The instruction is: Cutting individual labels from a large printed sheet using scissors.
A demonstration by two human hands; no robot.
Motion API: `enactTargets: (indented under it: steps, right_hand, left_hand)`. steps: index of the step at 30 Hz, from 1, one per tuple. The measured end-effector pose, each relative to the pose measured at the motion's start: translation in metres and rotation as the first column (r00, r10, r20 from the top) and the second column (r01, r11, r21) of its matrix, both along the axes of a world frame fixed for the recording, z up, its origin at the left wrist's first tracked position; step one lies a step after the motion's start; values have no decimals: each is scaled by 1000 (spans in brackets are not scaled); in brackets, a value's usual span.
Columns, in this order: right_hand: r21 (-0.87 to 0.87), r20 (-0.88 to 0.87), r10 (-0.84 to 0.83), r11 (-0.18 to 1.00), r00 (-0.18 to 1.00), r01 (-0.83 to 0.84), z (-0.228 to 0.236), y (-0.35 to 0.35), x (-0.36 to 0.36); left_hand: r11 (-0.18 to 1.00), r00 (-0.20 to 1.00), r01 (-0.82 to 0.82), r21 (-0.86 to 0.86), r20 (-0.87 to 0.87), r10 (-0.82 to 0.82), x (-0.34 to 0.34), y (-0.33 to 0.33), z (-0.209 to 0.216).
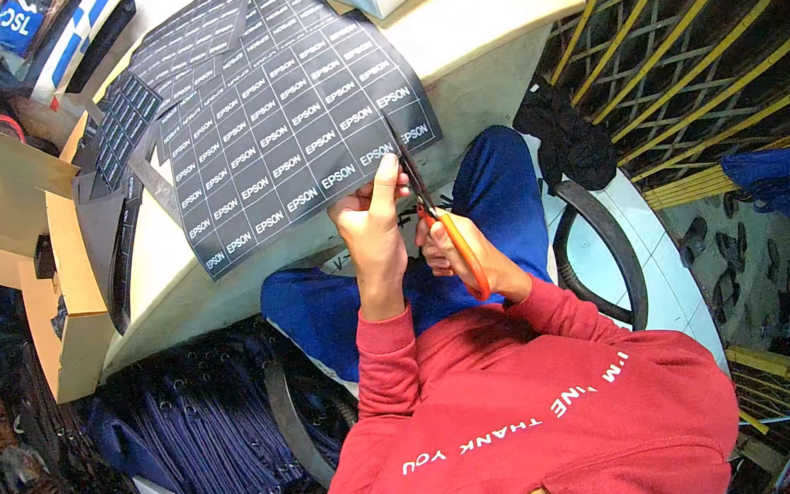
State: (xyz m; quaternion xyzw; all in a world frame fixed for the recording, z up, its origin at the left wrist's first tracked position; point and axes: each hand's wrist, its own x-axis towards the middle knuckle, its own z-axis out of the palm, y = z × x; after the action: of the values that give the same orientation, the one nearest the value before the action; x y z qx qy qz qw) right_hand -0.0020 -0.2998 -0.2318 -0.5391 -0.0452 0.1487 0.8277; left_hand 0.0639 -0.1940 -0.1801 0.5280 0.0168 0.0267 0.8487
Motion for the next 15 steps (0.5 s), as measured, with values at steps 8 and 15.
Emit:
enactTargets:
  steps: [8, 15]
  right_hand:
    - [15, -56, 23, 1000, 998, -22, 11, 0, -1]
    - [7, -32, 10, 1000, 999, -10, 5, 1, -1]
  left_hand:
    - [1000, 1000, -24, -1, -4, 24, 0, 1, 0]
    - [1000, 1000, -19, -5, 6, 19, 2, 3, -5]
